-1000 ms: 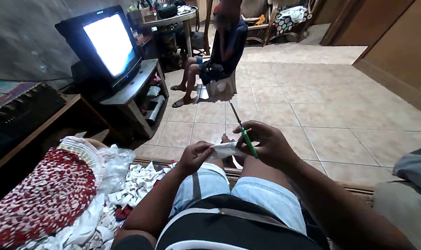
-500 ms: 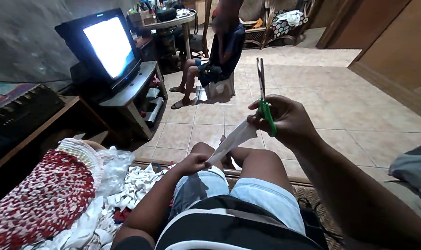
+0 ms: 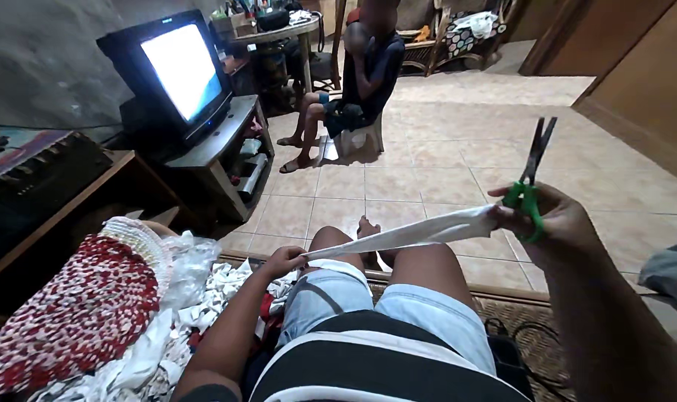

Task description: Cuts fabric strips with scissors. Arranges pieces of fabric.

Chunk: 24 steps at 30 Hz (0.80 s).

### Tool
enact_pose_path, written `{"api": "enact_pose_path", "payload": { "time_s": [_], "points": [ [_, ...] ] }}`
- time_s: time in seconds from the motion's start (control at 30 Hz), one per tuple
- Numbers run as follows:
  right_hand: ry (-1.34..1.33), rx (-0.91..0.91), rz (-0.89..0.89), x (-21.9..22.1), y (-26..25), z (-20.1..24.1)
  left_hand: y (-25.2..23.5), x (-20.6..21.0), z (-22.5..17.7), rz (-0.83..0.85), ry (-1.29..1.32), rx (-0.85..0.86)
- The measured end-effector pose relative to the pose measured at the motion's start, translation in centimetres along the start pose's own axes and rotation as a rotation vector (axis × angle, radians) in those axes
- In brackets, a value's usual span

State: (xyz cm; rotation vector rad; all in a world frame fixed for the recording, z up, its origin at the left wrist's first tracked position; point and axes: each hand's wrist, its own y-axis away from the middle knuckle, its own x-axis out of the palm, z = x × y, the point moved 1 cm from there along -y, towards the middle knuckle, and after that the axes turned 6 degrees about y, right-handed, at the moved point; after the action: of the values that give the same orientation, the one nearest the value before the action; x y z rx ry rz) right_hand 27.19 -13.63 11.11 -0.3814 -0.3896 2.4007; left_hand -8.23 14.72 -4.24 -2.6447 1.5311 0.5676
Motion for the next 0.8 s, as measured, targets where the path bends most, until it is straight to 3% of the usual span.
{"api": "enact_pose_path", "payload": {
  "time_s": [0.3, 0.47, 0.53, 0.63, 0.8],
  "points": [
    [0.010, 0.131, -0.126, -5.5, 4.0, -7.2, 1.4, -1.4, -0.6, 0.087, 0.013, -0.107],
    [0.334, 0.518, -0.010, -5.2, 6.4, -14.4, 0.1, 0.4, 1.4, -0.217, 0.112, -0.349],
    [0.364, 0.594, 0.008, -4.4, 7.4, -16.6, 0.1, 1.4, 2.1, -0.173, 0.123, -0.375],
    [0.356, 0.636, -0.035, -3.7, 8.0, -17.4, 0.5, 2.4, 2.4, -0.007, -0.014, -0.206],
    [0.403, 0.638, -0.026, -3.6, 7.8, -17.9, 0.8, 3.6, 1.3, -0.034, -0.377, 0.200]
  ]
}}
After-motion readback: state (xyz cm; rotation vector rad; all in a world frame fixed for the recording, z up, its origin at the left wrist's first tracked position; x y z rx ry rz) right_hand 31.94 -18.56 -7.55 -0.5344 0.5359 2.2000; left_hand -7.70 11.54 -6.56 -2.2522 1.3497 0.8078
